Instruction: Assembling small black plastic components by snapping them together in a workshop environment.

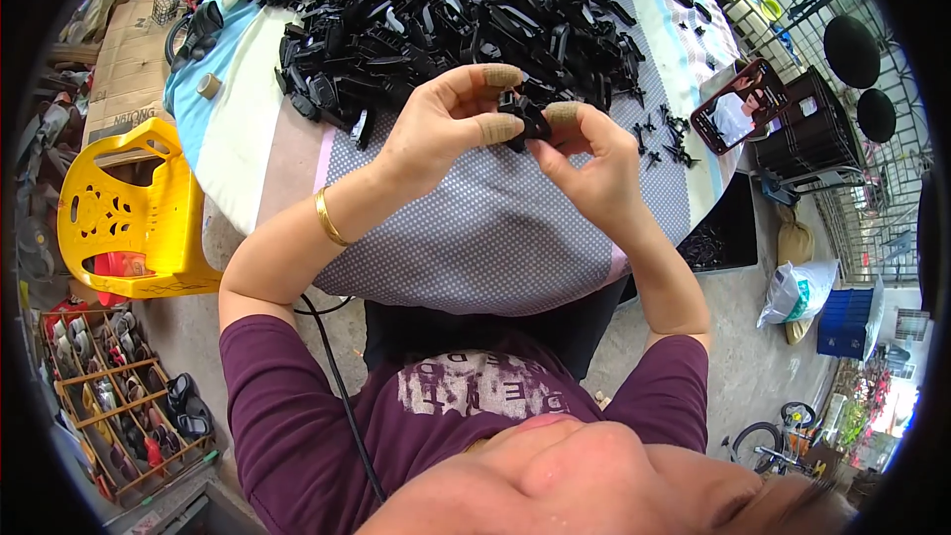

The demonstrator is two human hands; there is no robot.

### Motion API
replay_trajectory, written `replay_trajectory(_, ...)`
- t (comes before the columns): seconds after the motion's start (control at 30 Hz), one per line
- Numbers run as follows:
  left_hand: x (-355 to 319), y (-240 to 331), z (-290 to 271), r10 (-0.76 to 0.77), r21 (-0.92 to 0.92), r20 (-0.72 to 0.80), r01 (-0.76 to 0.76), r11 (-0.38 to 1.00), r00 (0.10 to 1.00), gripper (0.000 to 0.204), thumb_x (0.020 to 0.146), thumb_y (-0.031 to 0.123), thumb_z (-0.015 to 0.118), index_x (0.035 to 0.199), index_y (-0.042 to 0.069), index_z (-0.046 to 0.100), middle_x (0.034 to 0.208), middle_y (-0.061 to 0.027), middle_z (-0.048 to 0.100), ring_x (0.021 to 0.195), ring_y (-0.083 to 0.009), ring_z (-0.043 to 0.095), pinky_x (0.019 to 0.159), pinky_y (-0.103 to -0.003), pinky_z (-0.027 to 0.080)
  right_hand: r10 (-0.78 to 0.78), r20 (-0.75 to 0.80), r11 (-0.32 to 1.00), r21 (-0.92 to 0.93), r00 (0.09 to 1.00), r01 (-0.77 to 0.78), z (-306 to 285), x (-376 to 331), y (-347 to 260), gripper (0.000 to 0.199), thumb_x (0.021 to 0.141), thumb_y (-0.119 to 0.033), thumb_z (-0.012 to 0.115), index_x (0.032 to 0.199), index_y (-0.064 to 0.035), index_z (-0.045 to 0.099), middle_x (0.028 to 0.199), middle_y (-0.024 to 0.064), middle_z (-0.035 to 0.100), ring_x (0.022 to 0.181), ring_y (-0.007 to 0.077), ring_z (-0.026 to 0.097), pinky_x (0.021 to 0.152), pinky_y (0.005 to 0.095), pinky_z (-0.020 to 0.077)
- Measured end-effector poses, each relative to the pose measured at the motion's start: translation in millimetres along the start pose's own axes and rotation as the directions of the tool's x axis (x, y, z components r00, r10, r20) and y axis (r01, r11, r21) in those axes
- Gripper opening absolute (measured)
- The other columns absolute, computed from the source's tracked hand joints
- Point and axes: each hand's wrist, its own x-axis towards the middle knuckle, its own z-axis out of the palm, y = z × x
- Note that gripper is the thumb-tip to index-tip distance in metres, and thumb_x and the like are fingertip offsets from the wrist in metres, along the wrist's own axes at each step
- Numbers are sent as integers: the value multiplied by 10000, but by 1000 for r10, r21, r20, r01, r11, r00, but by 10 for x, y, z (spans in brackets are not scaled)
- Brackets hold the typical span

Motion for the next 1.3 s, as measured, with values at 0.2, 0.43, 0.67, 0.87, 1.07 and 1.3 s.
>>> replay_trajectory(0.2,-14,-61,-24,6,35,5,-6,999,1000,391,768,-63,642,1150,-15,575,1012,-92,643,917,-138,610,844,-259,506,-117,-61,993,-40,991,115,55,-36,33,243,736,-30,714,945,42,611,818,93,652,728,158,660,650,259,528)
replay_trajectory(0.43,-69,-16,86,69,211,-2,-67,975,998,401,800,-76,597,1192,3,558,1092,-125,630,985,-164,606,877,-267,502,-367,-53,889,-316,929,333,88,-57,92,264,708,-43,739,929,34,616,791,108,635,628,150,615,581,261,509)
replay_trajectory(0.67,-89,0,39,163,149,155,-186,971,974,387,797,-86,588,1172,10,581,1074,-105,637,975,-164,609,865,-270,505,97,153,980,155,983,-121,95,-58,1,210,755,-104,726,891,10,615,716,8,561,555,35,473,491,185,383)
replay_trajectory(0.87,-114,49,18,143,311,250,-219,925,958,319,781,-70,613,1092,0,630,997,-76,642,939,-159,614,831,-260,513,-82,82,997,-10,993,83,148,-163,33,159,760,-79,710,812,27,603,653,44,542,507,80,484,459,228,380)
replay_trajectory(1.07,-154,48,134,21,405,202,-103,908,979,386,779,-60,621,1155,19,590,1026,-86,645,888,-144,619,801,-251,513,-19,309,986,-151,951,68,-46,-170,40,227,755,-142,701,875,36,627,708,117,612,569,198,580,509,285,451)
replay_trajectory(1.3,-206,96,299,-272,737,411,-141,661,870,352,741,125,701,1058,30,580,940,-128,574,797,-248,577,723,-335,488,-76,-45,877,-478,996,45,-536,9,299,159,778,-89,644,915,-7,647,805,113,641,653,197,620,583,268,480)
